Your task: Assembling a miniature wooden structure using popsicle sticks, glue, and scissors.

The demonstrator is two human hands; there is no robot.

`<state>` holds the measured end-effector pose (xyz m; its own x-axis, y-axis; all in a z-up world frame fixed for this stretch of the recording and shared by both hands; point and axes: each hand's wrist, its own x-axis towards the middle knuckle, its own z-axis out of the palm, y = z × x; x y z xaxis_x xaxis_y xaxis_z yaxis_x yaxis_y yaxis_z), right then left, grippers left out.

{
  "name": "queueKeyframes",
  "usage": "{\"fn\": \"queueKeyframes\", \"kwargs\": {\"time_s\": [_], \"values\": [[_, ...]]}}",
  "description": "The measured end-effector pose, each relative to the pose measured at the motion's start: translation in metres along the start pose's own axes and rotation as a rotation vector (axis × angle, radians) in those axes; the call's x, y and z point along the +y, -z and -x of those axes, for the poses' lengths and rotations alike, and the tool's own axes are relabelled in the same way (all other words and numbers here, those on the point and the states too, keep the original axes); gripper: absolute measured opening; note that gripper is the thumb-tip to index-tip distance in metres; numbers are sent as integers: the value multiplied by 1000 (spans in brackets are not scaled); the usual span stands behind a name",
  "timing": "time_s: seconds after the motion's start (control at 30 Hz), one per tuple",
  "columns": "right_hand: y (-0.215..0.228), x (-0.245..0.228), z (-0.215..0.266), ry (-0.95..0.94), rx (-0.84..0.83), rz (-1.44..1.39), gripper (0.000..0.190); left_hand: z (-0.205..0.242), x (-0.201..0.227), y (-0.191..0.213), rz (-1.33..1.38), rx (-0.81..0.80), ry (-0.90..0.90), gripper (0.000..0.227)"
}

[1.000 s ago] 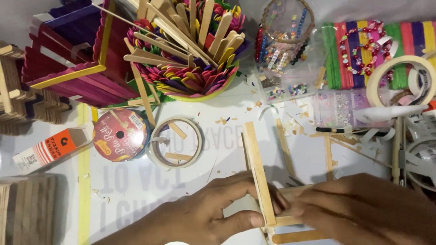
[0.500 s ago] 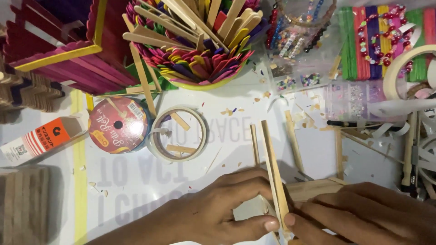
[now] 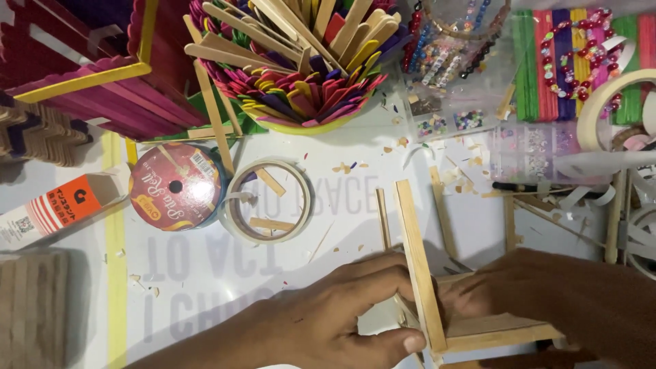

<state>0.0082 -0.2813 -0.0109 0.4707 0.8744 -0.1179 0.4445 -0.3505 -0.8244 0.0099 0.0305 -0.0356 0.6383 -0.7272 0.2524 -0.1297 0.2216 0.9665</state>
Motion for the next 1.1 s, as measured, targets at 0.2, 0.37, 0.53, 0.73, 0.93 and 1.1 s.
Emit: {"fn": "queueKeyframes", "kwargs": {"time_s": [0.2, 0.37, 0.53, 0.73, 0.93, 1.1], "values": [[6, -69, -43, -404, 353, 132, 30, -5, 30, 6, -91, -62, 275, 26], [6, -53, -25, -482, 322, 61, 29, -5, 31, 7, -59, -63, 296, 24], [-4, -74, -43, -286, 399, 331, 23, -1, 4, 0, -29, 19, 17, 18], [-8, -85, -46, -330, 463, 284, 10, -3, 25, 3, -62, -28, 258, 31], [-13, -84, -41, -357, 425, 291, 8, -2, -2, -4, 47, 58, -50, 12], [-15, -77, -30, -257, 391, 238, 12, -2, -3, -5, 59, 66, -35, 13]]}}
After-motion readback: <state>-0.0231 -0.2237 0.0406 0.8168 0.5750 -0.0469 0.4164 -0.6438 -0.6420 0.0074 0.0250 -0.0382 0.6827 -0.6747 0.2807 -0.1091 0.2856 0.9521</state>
